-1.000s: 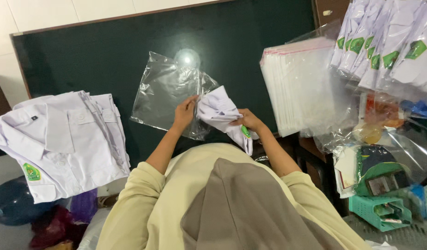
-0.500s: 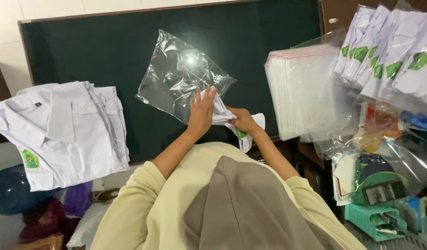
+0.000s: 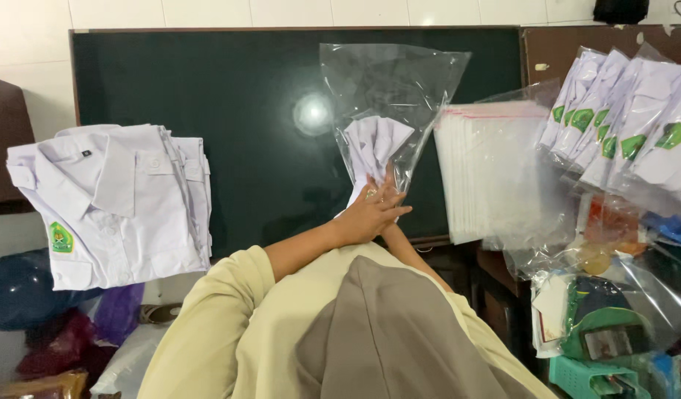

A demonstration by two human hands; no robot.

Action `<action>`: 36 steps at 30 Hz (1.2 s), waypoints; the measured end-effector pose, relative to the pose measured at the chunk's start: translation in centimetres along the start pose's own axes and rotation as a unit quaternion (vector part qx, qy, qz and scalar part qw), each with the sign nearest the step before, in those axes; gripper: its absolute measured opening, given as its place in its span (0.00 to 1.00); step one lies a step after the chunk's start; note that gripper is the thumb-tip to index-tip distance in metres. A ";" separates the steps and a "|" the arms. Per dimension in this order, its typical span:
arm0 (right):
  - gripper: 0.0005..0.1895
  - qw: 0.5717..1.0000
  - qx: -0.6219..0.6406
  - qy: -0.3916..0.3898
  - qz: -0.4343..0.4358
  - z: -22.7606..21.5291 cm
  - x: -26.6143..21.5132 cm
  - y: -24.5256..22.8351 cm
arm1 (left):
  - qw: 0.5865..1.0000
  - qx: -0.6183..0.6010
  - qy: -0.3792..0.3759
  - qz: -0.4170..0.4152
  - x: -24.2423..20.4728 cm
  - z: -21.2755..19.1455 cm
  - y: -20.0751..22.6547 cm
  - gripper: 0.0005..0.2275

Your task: The person places folded white uniform shirts into clear plastic bags, smooths the bags, and stacks them on the work surface.

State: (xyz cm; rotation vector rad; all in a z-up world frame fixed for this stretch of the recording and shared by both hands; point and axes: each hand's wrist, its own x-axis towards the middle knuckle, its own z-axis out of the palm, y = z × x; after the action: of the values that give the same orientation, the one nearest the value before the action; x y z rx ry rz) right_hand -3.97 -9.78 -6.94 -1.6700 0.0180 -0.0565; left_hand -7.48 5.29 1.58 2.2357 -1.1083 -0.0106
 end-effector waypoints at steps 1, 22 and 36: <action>0.24 1.000 0.001 0.001 -0.002 -0.1 0.2 0.0 | 1.000 0.002 0.000 0.001 0.3 -1.4 0.5 0.25; 0.41 0.782 0.450 -0.004 0.431 -1.3 4.1 -11.1 | 0.839 -0.292 -0.130 -0.440 4.1 -15.5 6.6 0.49; 0.27 0.842 0.412 0.086 0.336 2.5 -0.2 -21.8 | 0.952 -0.196 0.170 -0.160 2.1 -13.1 4.8 0.29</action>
State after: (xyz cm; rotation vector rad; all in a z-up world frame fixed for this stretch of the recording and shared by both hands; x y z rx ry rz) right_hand -4.49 -5.11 14.54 -0.7148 0.6334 0.2860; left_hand -5.89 8.67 15.19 1.9381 -0.4996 0.0184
